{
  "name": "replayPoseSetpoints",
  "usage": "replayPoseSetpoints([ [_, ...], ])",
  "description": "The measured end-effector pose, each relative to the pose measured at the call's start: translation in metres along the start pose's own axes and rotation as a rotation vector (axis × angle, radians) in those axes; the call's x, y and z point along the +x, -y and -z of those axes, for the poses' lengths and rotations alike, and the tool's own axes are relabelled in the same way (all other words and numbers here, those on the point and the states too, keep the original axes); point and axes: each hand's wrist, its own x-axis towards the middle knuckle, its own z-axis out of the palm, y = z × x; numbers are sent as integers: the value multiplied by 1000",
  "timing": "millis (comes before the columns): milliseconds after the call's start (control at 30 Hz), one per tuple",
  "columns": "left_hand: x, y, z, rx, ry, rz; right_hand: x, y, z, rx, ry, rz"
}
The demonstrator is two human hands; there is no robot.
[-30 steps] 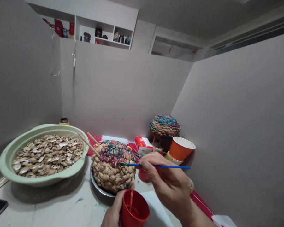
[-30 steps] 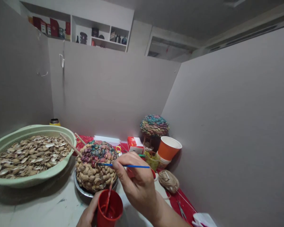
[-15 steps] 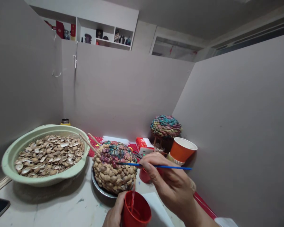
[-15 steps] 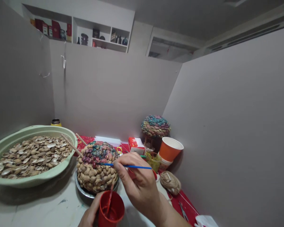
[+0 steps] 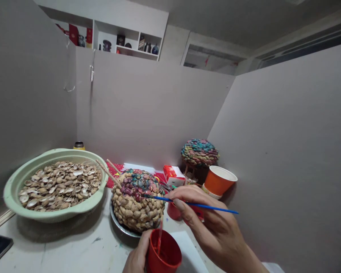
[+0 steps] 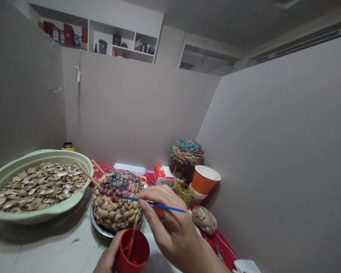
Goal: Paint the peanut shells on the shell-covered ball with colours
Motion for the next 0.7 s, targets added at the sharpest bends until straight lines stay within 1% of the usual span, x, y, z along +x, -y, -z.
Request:
replayPoseSetpoints([
  [100,0,-3,-1,6,-12,12,2,-3,-2,-11,9,3],
  [233,0,-7,-2,-29,-32,10,2,-4,5,-32,42,-3],
  [333,0,-7,-1,-49,-18,2,0,-1,7,-33,42,-7],
  [467,2,-4,1,-13,18,25,-1,1,-2,-23,15,14],
  [567,2,-2,3,-21,37,7,1,0,-6,-35,17,10],
  [700,2,-3,2,-32,30,-4,1,-2,3,-40,33,-12],
])
